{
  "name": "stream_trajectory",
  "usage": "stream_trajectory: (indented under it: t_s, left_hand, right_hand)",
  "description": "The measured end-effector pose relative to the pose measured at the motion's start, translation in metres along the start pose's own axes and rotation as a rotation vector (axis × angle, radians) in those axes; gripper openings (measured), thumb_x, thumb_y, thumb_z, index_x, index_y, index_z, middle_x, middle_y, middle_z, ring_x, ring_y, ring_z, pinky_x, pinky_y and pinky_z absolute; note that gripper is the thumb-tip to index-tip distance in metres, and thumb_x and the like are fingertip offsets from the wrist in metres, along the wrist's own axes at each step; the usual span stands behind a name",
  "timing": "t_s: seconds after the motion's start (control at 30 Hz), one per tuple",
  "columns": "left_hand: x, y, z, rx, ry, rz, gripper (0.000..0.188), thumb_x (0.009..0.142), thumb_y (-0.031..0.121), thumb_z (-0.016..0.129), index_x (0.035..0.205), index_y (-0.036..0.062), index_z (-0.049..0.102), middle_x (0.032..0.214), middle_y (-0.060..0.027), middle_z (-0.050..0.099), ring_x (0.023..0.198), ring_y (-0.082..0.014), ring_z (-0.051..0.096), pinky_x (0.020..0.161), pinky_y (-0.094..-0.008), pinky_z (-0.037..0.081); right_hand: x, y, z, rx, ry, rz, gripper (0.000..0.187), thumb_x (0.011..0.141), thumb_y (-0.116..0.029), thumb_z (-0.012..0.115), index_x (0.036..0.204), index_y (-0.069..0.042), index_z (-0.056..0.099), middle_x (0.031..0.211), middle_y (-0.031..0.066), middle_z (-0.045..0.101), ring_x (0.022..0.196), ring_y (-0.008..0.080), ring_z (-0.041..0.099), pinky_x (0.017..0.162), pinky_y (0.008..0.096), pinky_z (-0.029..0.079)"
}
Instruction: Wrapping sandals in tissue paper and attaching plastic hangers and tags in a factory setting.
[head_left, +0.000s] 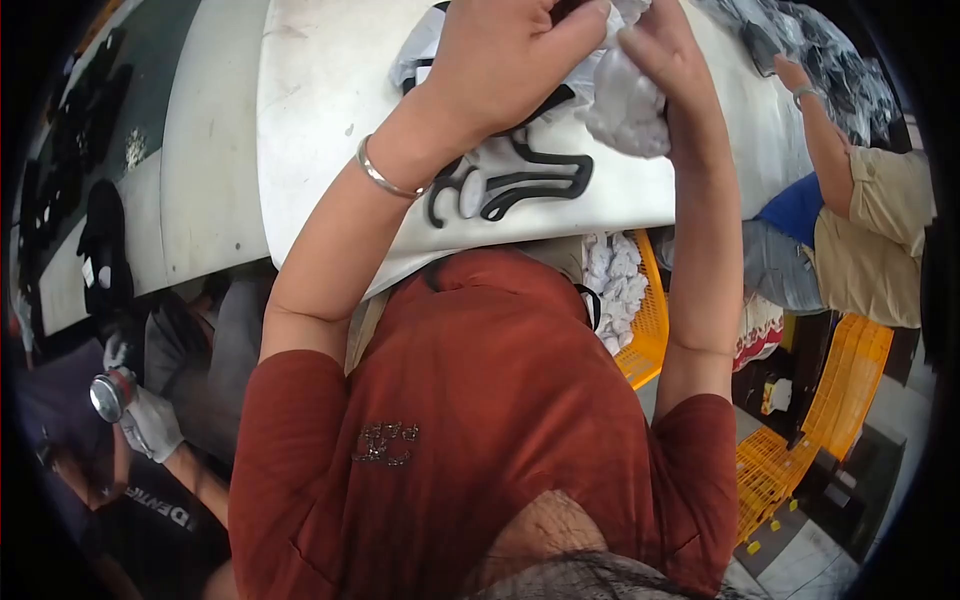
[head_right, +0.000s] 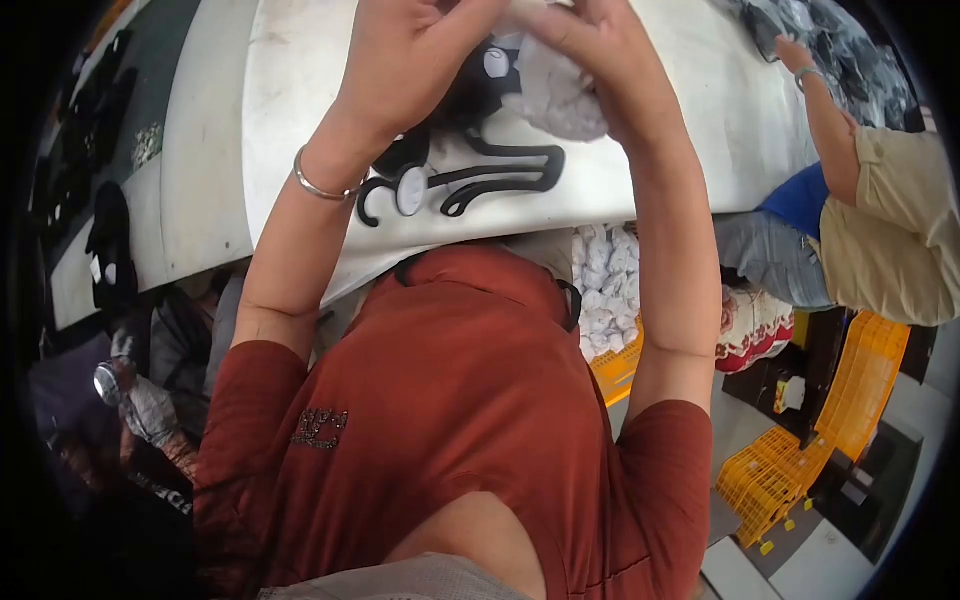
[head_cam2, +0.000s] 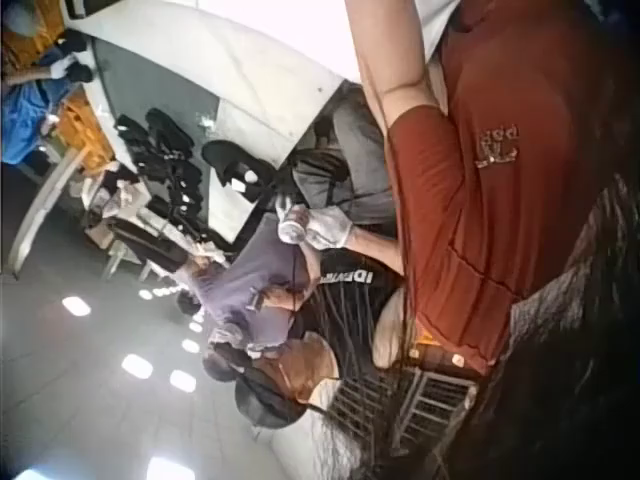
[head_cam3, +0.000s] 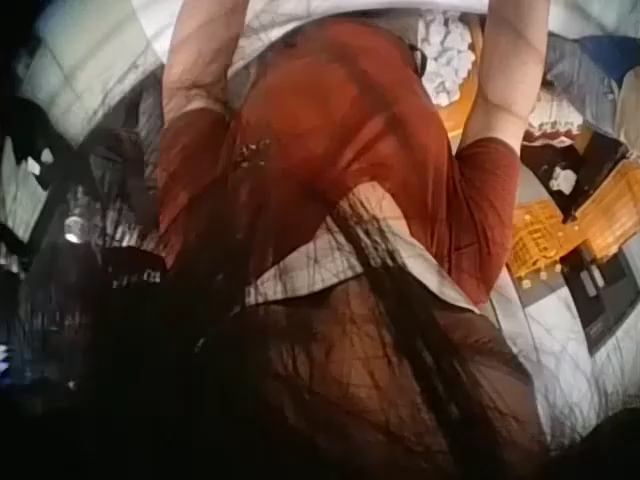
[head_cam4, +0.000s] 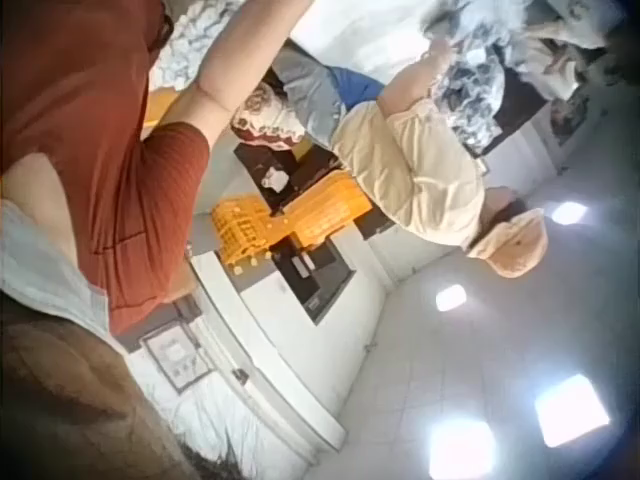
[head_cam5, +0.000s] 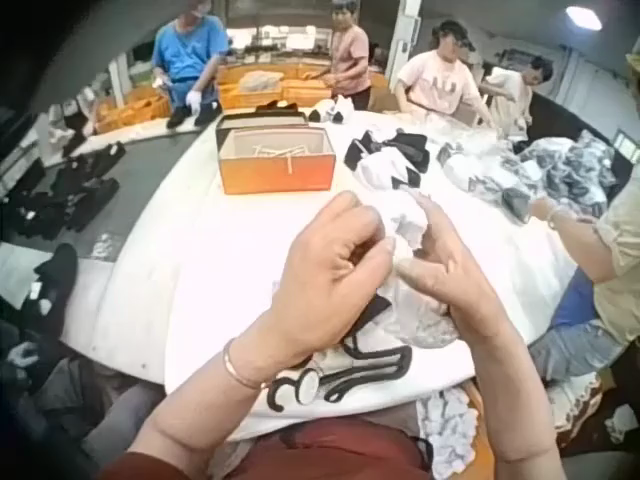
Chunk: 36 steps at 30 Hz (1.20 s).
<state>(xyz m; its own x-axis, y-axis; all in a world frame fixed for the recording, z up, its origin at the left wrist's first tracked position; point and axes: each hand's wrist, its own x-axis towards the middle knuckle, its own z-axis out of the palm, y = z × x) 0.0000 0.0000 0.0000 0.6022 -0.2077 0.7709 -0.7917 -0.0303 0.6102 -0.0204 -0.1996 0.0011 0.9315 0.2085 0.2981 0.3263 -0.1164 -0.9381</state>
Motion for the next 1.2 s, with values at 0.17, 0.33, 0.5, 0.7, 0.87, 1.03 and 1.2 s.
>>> stream_trajectory:
  t_s: [0.17,0.33,0.5,0.7,0.87,1.03,1.2]
  left_hand:
    - [-0.016,-0.043,0.025,-0.331,-0.254,0.562,0.01,0.087,0.003,0.064,0.08,0.0004,0.058,0.078,-0.009,0.048,0.07,-0.0195,0.05,0.062,-0.0309,0.041]
    - [-0.057,-0.031,0.047,-0.227,-0.761,-0.276,0.067,0.088,0.027,0.075,0.144,0.0045,0.046,0.13,-0.0112,0.054,0.11,-0.0218,0.055,0.095,-0.032,0.045]
    - [-0.062,-0.03,0.045,-0.295,-1.058,-0.429,0.026,0.104,0.018,0.052,0.108,-0.0002,0.07,0.069,-0.0075,0.056,0.065,-0.0136,0.051,0.063,-0.03,0.045]
    - [-0.053,-0.048,0.019,0.058,-0.674,-0.23,0.016,0.096,0.013,0.061,0.105,0.0021,0.069,0.098,-0.009,0.067,0.084,-0.0254,0.064,0.076,-0.0329,0.051]
    - [-0.049,-0.053,0.036,0.356,-0.476,-0.028,0.016,0.09,0.014,0.068,0.105,0.0074,0.07,0.112,-0.0033,0.066,0.093,-0.0235,0.063,0.075,-0.0337,0.052]
    - [-0.05,-0.067,0.027,0.813,-0.611,0.076,0.038,0.085,0.025,0.074,0.117,0.0057,0.066,0.128,-0.011,0.062,0.115,-0.0338,0.057,0.095,-0.0445,0.047]
    - [-0.04,-0.068,0.024,0.686,-0.718,0.119,0.024,0.082,0.022,0.074,0.094,0.0025,0.068,0.126,-0.0122,0.059,0.12,-0.0336,0.054,0.095,-0.0449,0.046]
  right_hand:
    - [-0.049,-0.024,0.01,0.131,-0.013,0.199,0.051,0.092,-0.017,0.072,0.137,-0.005,0.05,0.081,-0.001,0.055,0.078,0.0139,0.055,0.066,0.0243,0.04]
    - [-0.097,0.005,-0.031,-0.027,0.269,-0.036,0.05,0.094,-0.011,0.065,0.14,-0.006,0.048,0.123,0.0119,0.061,0.107,0.0198,0.065,0.089,0.0333,0.055]
    - [-0.132,0.005,-0.052,-0.384,0.774,-0.383,0.053,0.091,-0.004,0.07,0.139,-0.007,0.047,0.135,0.0093,0.048,0.112,0.0194,0.057,0.092,0.0294,0.05]
    - [-0.278,0.089,-0.069,-1.025,0.725,0.074,0.047,0.088,-0.005,0.071,0.133,-0.006,0.059,0.128,0.0233,0.057,0.115,0.037,0.062,0.095,0.0402,0.051]
    - [-0.447,0.224,-0.07,-1.433,-0.024,0.442,0.043,0.091,-0.029,0.067,0.131,-0.015,0.065,0.146,0.0228,0.05,0.115,0.0468,0.061,0.094,0.0469,0.052]
    - [-0.446,0.234,-0.092,-0.877,0.165,0.912,0.024,0.09,-0.023,0.065,0.105,-0.008,0.075,0.109,0.0175,0.071,0.101,0.0347,0.069,0.086,0.0422,0.054]
    - [-0.24,0.123,-0.073,-0.926,0.482,0.077,0.022,0.089,0.003,0.064,0.109,-0.002,0.07,0.105,0.0183,0.072,0.096,0.0322,0.07,0.084,0.0358,0.056]
